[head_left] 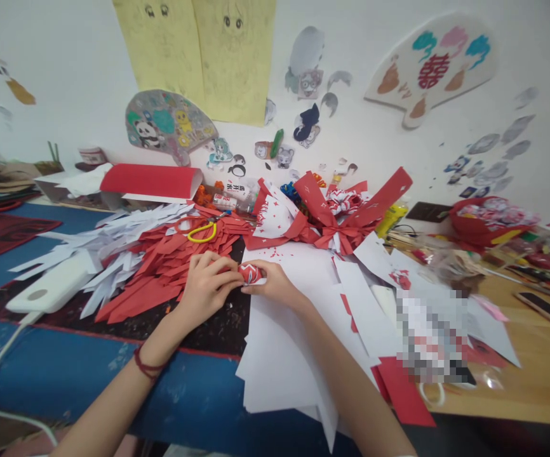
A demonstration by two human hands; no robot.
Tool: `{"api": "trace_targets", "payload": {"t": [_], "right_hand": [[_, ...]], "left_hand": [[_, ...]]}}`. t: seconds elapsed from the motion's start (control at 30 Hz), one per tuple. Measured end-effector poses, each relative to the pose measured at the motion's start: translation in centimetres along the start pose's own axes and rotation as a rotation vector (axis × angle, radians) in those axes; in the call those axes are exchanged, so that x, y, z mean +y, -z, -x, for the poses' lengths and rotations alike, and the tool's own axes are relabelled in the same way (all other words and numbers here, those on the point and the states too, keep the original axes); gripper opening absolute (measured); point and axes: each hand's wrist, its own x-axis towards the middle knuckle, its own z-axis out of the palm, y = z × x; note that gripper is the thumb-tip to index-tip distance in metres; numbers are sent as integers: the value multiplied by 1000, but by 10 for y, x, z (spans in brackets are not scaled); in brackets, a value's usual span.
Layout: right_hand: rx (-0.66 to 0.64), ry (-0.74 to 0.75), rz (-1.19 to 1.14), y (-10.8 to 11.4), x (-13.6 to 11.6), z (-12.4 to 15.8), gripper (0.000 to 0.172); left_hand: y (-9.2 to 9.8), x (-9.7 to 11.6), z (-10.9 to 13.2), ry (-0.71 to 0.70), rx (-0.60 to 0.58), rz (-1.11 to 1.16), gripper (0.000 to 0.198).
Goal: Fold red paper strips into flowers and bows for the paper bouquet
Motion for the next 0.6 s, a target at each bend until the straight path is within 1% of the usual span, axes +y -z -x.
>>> {"api": "trace_targets", "payload": {"t": [0.07, 0.23, 0.4, 0.47, 0.6], "right_hand": [[12, 5, 11, 1, 0, 0, 52], [19, 30, 82, 3, 1, 0, 56], [53, 44, 140, 0, 0, 0, 54], [69, 61, 140, 0, 1, -1, 53], [94, 85, 150, 2, 1, -1, 51]], "left_hand": [[-1, -1, 0, -6, -1, -12, 15], [-1, 1, -2, -36, -40, -15, 17], [-1, 5, -4, -20, -83, -27, 14], [-2, 6, -3, 0, -60, -37, 13], [-2, 6, -2, 21, 30, -61, 10]]}}
